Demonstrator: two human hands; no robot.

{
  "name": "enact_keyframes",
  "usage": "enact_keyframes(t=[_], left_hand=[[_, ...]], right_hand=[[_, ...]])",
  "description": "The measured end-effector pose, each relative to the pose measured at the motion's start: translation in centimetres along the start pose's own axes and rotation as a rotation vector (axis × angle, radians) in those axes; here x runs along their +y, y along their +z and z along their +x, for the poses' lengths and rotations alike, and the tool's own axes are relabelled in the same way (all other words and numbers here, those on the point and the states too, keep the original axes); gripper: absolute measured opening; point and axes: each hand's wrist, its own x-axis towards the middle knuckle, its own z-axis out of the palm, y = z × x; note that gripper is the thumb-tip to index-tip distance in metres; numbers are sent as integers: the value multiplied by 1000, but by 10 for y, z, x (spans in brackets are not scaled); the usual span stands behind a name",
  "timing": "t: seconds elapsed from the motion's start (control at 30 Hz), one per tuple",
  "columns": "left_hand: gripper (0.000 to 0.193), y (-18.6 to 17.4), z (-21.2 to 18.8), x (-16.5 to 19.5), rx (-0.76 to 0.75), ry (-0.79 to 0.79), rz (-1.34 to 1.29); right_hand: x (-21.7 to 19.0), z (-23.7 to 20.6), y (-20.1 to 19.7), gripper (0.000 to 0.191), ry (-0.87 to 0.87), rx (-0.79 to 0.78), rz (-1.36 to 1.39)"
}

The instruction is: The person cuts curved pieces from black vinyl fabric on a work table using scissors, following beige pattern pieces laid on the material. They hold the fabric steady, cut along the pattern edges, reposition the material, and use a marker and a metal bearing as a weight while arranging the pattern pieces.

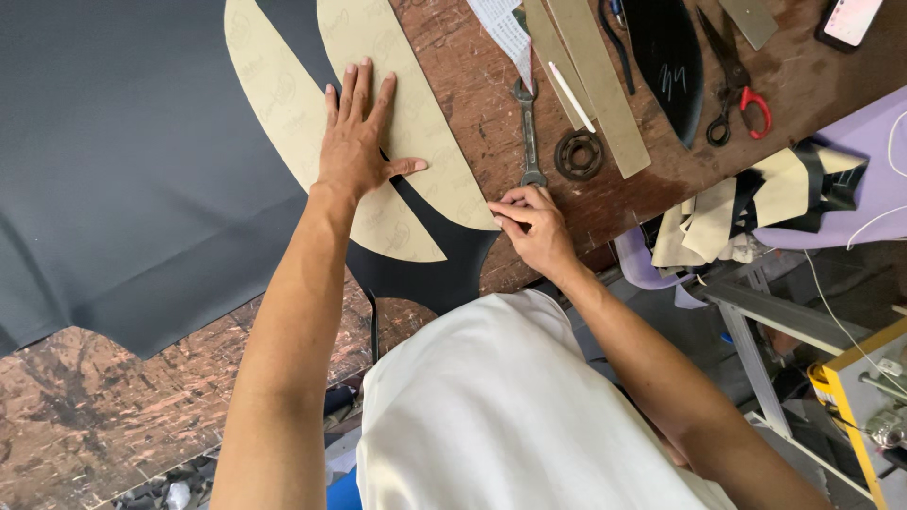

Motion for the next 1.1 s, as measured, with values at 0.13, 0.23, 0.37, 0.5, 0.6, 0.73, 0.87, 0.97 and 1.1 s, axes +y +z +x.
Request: enact_keyframes(t=[0.13, 0.23, 0.37, 0.5, 0.6, 0.73, 0.87, 0.97, 1.1], left_hand=[[140, 0, 0, 0, 6, 2, -8], [141, -1, -1, 0, 8, 4, -16], [141, -2, 0, 1, 3, 3, -16], [141, -2, 1, 1, -3, -6, -16], [141, -2, 2, 2, -3, -6, -1], [142, 1, 3, 4, -10, -20, 8], [142, 1, 2, 3, -1, -12, 2], [142, 1, 4, 1, -3, -15, -6], [142, 0, 5, 1, -5, -18, 1]], right_hand=[[1, -1, 0, 29, -35, -1, -17], [1, -1, -1, 29, -32, -3, -13], [0, 0, -3, 27, -21, -6, -4], [0, 1, -4, 26, -28, -10, 10], [1, 1, -4, 26, -23, -10, 5], [3, -1, -3, 25, 0, -15, -5], [6, -1, -2, 28, 15, -18, 5], [7, 1, -2, 30, 7, -14, 7], [5, 3, -3, 26, 19, -13, 10]])
